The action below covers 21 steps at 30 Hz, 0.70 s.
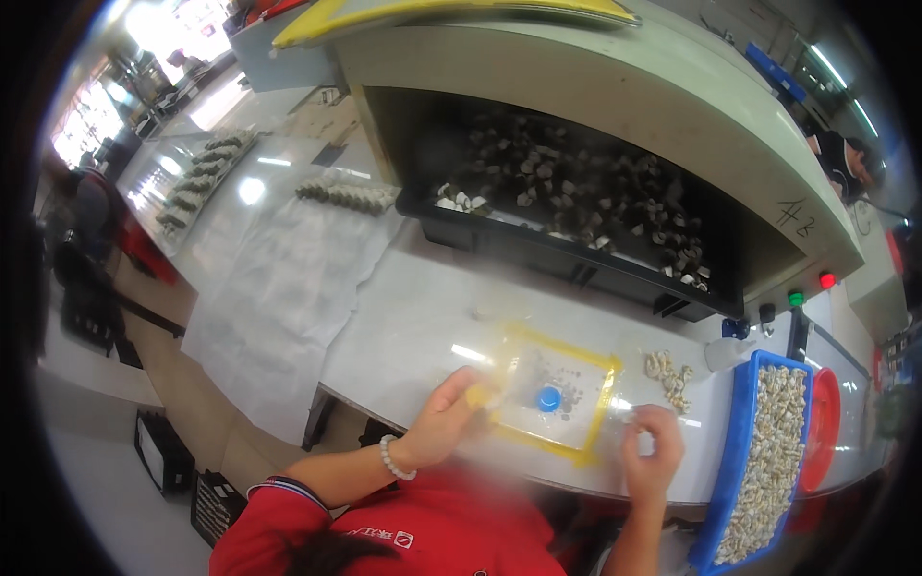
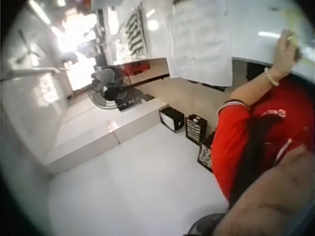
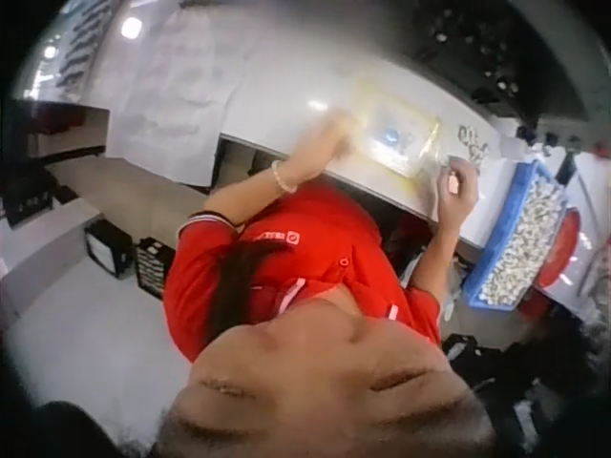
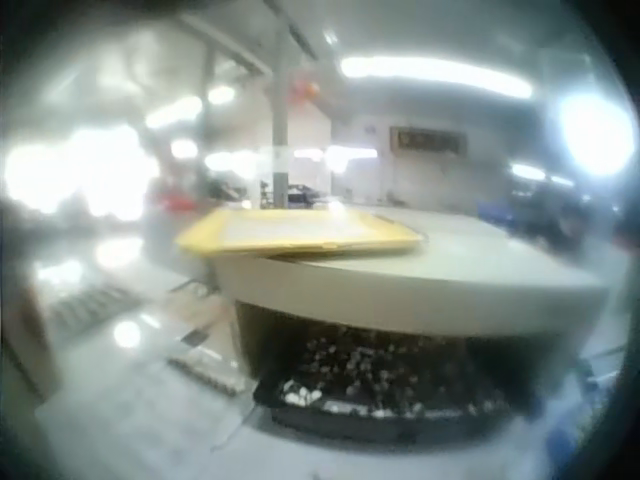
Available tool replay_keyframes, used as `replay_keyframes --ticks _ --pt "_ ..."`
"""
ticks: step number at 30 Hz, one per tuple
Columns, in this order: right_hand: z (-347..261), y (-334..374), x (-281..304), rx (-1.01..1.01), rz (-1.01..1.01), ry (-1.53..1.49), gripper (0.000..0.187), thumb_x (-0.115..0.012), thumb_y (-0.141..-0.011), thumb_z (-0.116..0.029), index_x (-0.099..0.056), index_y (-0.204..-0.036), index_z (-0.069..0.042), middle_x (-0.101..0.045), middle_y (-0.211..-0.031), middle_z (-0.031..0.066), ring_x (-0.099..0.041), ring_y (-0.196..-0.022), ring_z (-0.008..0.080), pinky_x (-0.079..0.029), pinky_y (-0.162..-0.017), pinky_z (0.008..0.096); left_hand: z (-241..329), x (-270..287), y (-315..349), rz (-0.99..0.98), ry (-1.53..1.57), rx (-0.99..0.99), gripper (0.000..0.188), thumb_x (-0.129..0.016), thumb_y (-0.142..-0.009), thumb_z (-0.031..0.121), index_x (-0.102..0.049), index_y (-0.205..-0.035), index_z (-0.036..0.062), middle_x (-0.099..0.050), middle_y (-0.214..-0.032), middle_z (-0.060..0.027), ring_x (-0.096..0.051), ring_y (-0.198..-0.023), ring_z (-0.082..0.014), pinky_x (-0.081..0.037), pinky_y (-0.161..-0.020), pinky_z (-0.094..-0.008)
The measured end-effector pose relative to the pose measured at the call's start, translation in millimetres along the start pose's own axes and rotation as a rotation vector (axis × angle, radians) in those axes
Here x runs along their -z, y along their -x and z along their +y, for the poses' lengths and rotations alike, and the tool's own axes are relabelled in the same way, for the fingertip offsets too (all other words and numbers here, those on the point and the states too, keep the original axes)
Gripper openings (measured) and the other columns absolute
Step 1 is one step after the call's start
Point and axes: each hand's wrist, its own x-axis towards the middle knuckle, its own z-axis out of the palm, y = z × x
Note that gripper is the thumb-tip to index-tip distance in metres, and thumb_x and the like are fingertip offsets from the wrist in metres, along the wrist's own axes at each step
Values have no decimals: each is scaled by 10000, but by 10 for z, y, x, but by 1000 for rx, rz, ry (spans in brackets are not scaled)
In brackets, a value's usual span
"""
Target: The person repeatedly picks small cylindrical components from a blue tray and a machine hopper, places them on a yellow-bordered mat, and uses a blue cap to press or align them. They then transfer the assembled units into a white bag and onto a tray. The process is repetitive and focused on manual assembly of small parts.
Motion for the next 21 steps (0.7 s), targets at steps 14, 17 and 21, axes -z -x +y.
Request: replay_keyframes --ticks 14,17,21 --pt "-131 83 -182 158 -172 256 202 -722 -707 7 -678 -903 -10 -651 -897 137 -615 -801 304 -495 -705 368 0 75 -9 -191 -143 -16 226 -396 -1016 173 -484 -1208 92 -486 -885 -8 -436 -742 -58 -409 -702 -193" --pt "-138 43 -168 126 -220 311 232 -724 -718 4 -670 -944 7 -640 -903 138 -598 -800 294 -483 -705 356 -139 205 -61 -200 54 4 214 -489 -975 123 -501 -1184 78 -542 -1005 -54 -528 -820 -112 -470 -731 -260" --pt "-105 4 -185 121 -246 298 238 -728 -729 -19 -669 -958 4 -630 -901 133 -601 -800 287 -488 -690 343 -182 194 -104 -181 94 -73 218 -567 -948 140 -510 -1139 53 -618 -963 -118 -605 -814 -200 -508 -710 -324"
